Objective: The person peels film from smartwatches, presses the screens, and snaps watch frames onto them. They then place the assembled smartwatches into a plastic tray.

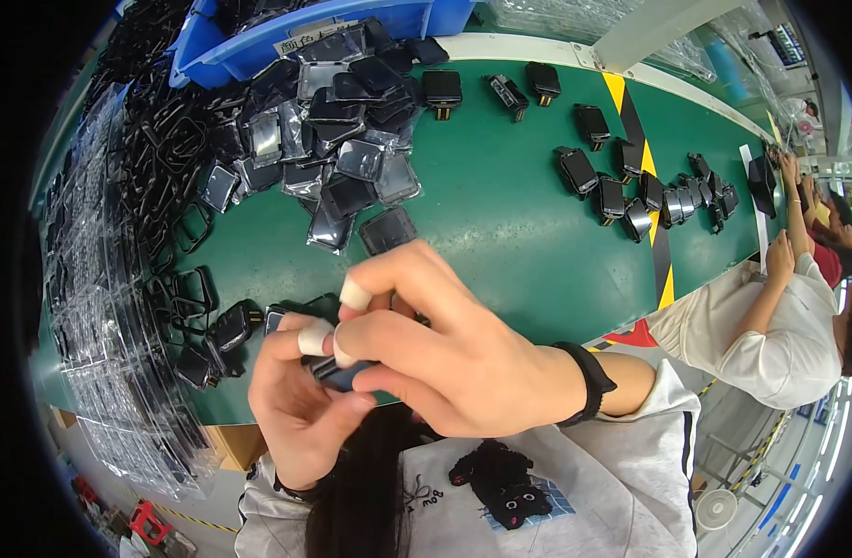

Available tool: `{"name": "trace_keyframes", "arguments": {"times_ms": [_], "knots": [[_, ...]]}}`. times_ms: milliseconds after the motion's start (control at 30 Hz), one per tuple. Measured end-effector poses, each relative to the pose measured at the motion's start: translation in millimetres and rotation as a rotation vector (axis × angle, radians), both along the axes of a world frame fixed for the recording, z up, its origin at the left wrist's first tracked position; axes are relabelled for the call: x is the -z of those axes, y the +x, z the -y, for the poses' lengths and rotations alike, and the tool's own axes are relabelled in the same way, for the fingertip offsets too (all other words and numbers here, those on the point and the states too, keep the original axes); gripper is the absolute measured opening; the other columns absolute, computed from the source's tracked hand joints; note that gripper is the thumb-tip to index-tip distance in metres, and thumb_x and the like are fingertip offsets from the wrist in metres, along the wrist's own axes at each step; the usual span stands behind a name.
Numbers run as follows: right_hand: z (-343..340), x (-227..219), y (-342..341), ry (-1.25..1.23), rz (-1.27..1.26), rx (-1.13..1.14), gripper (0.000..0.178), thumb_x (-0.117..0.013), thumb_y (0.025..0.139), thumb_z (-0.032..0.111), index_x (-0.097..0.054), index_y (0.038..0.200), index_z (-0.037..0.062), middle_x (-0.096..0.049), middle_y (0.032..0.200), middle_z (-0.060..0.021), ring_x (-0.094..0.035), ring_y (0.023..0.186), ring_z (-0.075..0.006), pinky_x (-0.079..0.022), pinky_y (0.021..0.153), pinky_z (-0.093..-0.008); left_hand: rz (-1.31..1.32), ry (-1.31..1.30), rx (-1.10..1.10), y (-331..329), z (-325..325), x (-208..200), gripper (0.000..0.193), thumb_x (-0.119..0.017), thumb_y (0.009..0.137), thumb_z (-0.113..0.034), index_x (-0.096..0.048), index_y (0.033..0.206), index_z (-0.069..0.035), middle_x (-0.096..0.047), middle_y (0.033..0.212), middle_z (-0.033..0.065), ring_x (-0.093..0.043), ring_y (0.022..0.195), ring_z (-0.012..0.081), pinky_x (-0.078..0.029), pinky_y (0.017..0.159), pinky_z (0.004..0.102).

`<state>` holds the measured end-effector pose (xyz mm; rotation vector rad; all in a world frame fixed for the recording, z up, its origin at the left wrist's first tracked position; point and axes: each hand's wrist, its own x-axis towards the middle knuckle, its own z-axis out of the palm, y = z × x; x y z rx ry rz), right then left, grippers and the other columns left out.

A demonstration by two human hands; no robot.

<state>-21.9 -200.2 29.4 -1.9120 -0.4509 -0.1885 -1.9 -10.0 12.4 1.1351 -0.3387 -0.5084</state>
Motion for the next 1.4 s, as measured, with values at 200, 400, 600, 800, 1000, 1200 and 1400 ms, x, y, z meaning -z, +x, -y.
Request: {"name": "trace_keyframes", "arguments": {"times_ms": [200, 400, 600, 800, 1000, 1200, 1400], "knots": [[-5, 2, -2, 0.206, -0.08, -0.052, 0.038, -0.081, 0.072, 0.01, -0.062, 0.102, -0.0011, -0.062, 0.096, -0.0144, -0.059, 0.087, -0.0259, -0.048, 0.072, -0.036, 0.109, 0.092, -0.258, -6, 6, 5, 0.025, -0.071, 0.075, 0.01, -0.061, 0.096, 0.003, -0.061, 0.087, 0.0094, -0.057, 0.076, 0.0146, -0.044, 0.065, 0.0247], [-5, 10, -10, 0.163, 0.132, 0.009, 0.029, -0.08, 0.073, 0.01, -0.064, 0.092, -0.0054, -0.062, 0.085, -0.0139, -0.06, 0.069, -0.0273, -0.05, 0.061, -0.0358, 0.387, 0.234, -0.306, -8, 11, 3, 0.023, -0.073, 0.066, 0.013, -0.064, 0.084, 0.0, -0.061, 0.079, 0.0074, -0.053, 0.064, 0.017, -0.041, 0.058, 0.0264], [-13, 19, -13, 0.23, 0.151, 0.028, 0.025, -0.077, 0.076, 0.008, -0.062, 0.092, -0.0036, -0.06, 0.086, -0.0132, -0.059, 0.071, -0.0266, -0.049, 0.063, -0.0356, 0.47, 0.173, -0.333, -6, 6, 12, 0.022, -0.08, 0.067, 0.001, -0.066, 0.083, -0.003, -0.064, 0.081, 0.0077, -0.052, 0.062, 0.0151, -0.039, 0.054, 0.0261], [-9, 14, -23, 0.084, 0.038, 0.024, 0.033, -0.077, 0.076, 0.008, -0.057, 0.101, -0.0017, -0.059, 0.09, -0.0135, -0.058, 0.077, -0.0286, -0.048, 0.066, -0.0364, 0.414, 0.179, -0.266, -7, 3, 14, 0.021, -0.081, 0.071, -0.007, -0.064, 0.084, -0.002, -0.061, 0.078, 0.0066, -0.05, 0.06, 0.0146, -0.037, 0.055, 0.0277], [-13, 16, -34, 0.093, -0.227, -0.057, 0.037, -0.074, 0.075, 0.002, -0.053, 0.105, -0.001, -0.057, 0.085, -0.0142, -0.057, 0.074, -0.0314, -0.045, 0.063, -0.0386, 0.327, 0.146, -0.241, -18, -7, 28, 0.029, -0.081, 0.069, -0.004, -0.06, 0.089, -0.001, -0.06, 0.08, 0.0099, -0.052, 0.062, 0.0175, -0.039, 0.057, 0.0289], [27, -7, -9, -0.24, -0.192, -0.143, 0.048, -0.073, 0.079, 0.031, -0.053, 0.111, 0.0012, -0.053, 0.103, -0.0142, -0.054, 0.096, -0.0337, -0.046, 0.082, -0.0422, 0.249, 0.418, -0.118, -17, -21, 15, 0.024, -0.076, 0.073, 0.0, -0.06, 0.09, 0.001, -0.059, 0.088, 0.0113, -0.057, 0.073, 0.0196, -0.047, 0.056, 0.0253], [136, -4, 68, -1.003, 0.122, 0.454, 0.05, -0.068, 0.083, 0.025, -0.051, 0.125, 0.0041, -0.052, 0.122, -0.015, -0.054, 0.107, -0.0349, -0.044, 0.093, -0.0388, 0.479, 0.884, -0.135, -15, -8, 0, 0.024, -0.069, 0.074, 0.007, -0.065, 0.097, 0.001, -0.055, 0.113, 0.0127, -0.06, 0.086, 0.02, -0.048, 0.055, 0.0222]]}}
